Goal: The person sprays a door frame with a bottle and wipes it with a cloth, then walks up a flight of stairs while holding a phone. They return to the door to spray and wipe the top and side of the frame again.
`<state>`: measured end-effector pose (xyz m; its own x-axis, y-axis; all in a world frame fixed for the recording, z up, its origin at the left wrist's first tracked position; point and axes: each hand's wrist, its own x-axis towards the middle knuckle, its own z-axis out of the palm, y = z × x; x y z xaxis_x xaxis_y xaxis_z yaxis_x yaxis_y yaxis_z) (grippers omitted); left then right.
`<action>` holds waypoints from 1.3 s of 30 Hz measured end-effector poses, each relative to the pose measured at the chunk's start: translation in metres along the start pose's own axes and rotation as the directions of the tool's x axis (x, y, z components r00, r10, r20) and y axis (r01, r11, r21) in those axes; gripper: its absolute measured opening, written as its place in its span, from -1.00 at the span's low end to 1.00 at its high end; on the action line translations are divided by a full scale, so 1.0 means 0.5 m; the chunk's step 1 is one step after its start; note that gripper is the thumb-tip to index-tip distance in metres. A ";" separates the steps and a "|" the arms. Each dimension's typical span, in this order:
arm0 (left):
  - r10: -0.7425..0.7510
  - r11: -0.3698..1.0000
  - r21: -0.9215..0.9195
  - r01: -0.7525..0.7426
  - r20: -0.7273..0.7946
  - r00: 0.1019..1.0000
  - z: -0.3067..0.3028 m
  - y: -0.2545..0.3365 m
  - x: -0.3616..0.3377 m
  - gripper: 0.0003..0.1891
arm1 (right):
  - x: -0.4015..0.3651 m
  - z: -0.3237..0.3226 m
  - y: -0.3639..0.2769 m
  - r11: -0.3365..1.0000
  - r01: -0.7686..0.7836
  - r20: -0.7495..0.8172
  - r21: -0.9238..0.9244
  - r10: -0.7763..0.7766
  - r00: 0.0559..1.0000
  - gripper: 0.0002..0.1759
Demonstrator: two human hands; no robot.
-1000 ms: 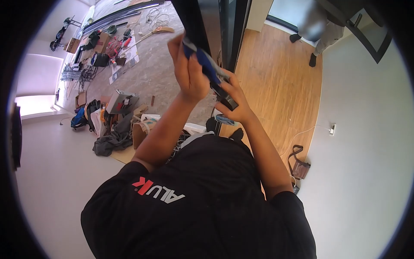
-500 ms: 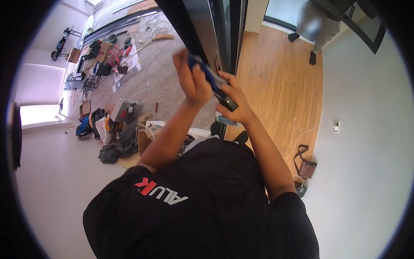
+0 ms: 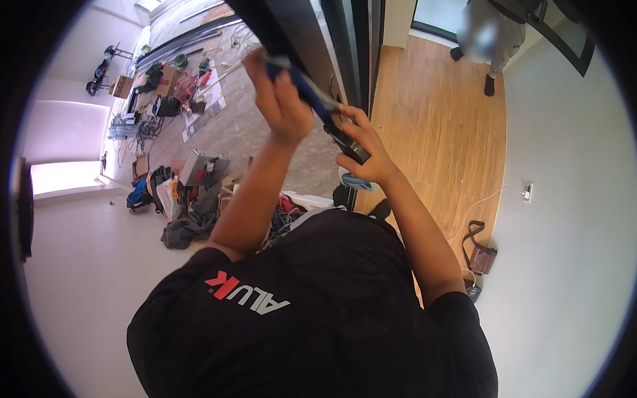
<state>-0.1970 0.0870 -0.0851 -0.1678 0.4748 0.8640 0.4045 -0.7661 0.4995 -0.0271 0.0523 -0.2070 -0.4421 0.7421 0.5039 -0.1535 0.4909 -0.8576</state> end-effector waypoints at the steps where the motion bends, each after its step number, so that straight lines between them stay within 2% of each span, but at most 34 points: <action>1: 0.004 0.999 0.046 -0.004 0.016 1.000 0.001 -0.014 -0.045 -0.63 | 0.000 0.004 0.006 0.999 0.027 -0.031 0.035 -0.026 0.999 -0.43; 3: -0.105 0.991 0.096 0.093 0.131 0.986 -0.014 -0.035 -0.134 -0.62 | -0.010 0.010 0.002 0.998 0.041 -0.055 0.041 -0.039 0.998 -0.46; 5: -0.227 0.972 0.100 0.211 0.196 0.954 -0.024 -0.032 -0.173 -0.63 | 0.001 0.000 -0.010 0.999 0.038 -0.027 -0.029 -0.039 0.999 -0.49; 6: -0.291 0.956 0.109 0.273 0.222 0.931 -0.028 -0.015 -0.169 -0.63 | 0.003 -0.003 -0.016 0.999 0.031 -0.013 -0.043 -0.032 0.999 -0.51; 7: -0.283 0.958 0.106 0.266 0.203 0.938 -0.025 -0.010 -0.155 -0.65 | 0.010 -0.008 -0.021 0.998 0.030 0.003 -0.058 -0.030 1.000 -0.52; 9: -0.142 0.986 0.104 0.132 0.097 0.985 -0.015 -0.006 -0.094 -0.68 | 0.007 -0.008 -0.020 0.999 0.006 0.009 -0.051 -0.006 1.000 -0.53; 11: -0.118 0.993 0.026 0.118 -0.006 0.993 -0.001 0.047 0.022 -0.71 | 0.003 -0.006 -0.012 0.999 -0.029 -0.007 -0.014 0.029 1.000 -0.53; 14: 0.068 0.990 0.124 -0.063 -0.035 0.997 -0.001 0.054 0.113 -0.70 | 0.002 0.000 -0.008 0.999 -0.048 -0.017 0.020 0.049 0.999 -0.49; 17: 0.039 0.991 0.133 -0.030 -0.067 0.997 0.017 0.025 0.018 -0.67 | 0.007 0.002 -0.009 0.997 -0.034 -0.050 0.072 0.038 0.998 -0.45; 19: -0.029 0.988 0.150 0.027 0.015 0.999 0.006 0.008 -0.062 -0.62 | 0.008 -0.001 -0.014 0.999 -0.034 -0.034 0.004 0.034 0.999 -0.44; 21: -0.063 0.986 0.161 0.051 0.070 0.996 0.003 0.007 -0.073 -0.60 | 0.011 -0.007 -0.011 0.996 0.011 -0.016 -0.093 -0.013 1.000 -0.44; 23: -0.066 0.984 0.171 0.049 0.091 0.994 -0.005 0.016 -0.057 -0.60 | 0.007 -0.005 -0.012 0.999 -0.038 -0.023 -0.039 0.037 0.999 -0.44; 25: 0.113 0.967 0.233 -0.108 -0.007 0.994 0.005 0.023 0.031 -0.76 | 0.003 -0.001 -0.004 0.998 -0.055 -0.031 -0.003 0.055 0.998 -0.43; 26: 0.254 0.931 0.286 -0.227 -0.059 0.965 0.013 0.037 0.102 -0.81 | 0.001 -0.002 0.009 0.999 -0.050 -0.038 0.005 0.050 0.998 -0.43; 29: 0.261 0.943 0.241 -0.229 -0.112 0.959 0.012 0.068 0.202 -0.84 | 0.002 0.000 0.000 0.999 -0.041 -0.037 0.022 0.042 0.998 -0.42; 33: 0.291 0.898 0.384 -0.216 -0.149 0.945 0.033 0.064 0.147 -0.76 | 0.006 -0.004 -0.005 0.997 -0.049 -0.052 0.054 0.051 0.997 -0.43; 35: 0.076 0.953 0.296 -0.061 -0.041 0.996 0.022 0.045 0.030 -0.69 | 0.006 -0.002 -0.011 1.000 0.000 -0.073 -0.013 -0.001 0.997 -0.45; 36: -0.031 0.972 0.233 0.039 -0.037 0.999 0.023 0.048 0.007 -0.68 | 0.009 -0.004 -0.010 0.998 0.023 -0.083 -0.050 -0.027 0.996 -0.46; 38: -0.263 0.957 0.123 0.264 -0.023 0.965 0.014 0.065 -0.029 -0.67 | 0.006 0.002 -0.005 0.999 -0.029 -0.076 -0.024 0.027 0.997 -0.49; 39: -0.327 0.940 0.081 0.330 -0.047 0.944 0.017 0.081 -0.014 -0.66 | 0.006 0.001 -0.002 0.998 -0.054 -0.066 -0.013 0.054 0.996 -0.51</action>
<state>-0.1717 0.0566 -0.0715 -0.3327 0.6787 0.6547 0.3980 -0.5284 0.7499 -0.0288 0.0540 -0.2046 -0.3907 0.7956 0.4630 -0.1175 0.4557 -0.8823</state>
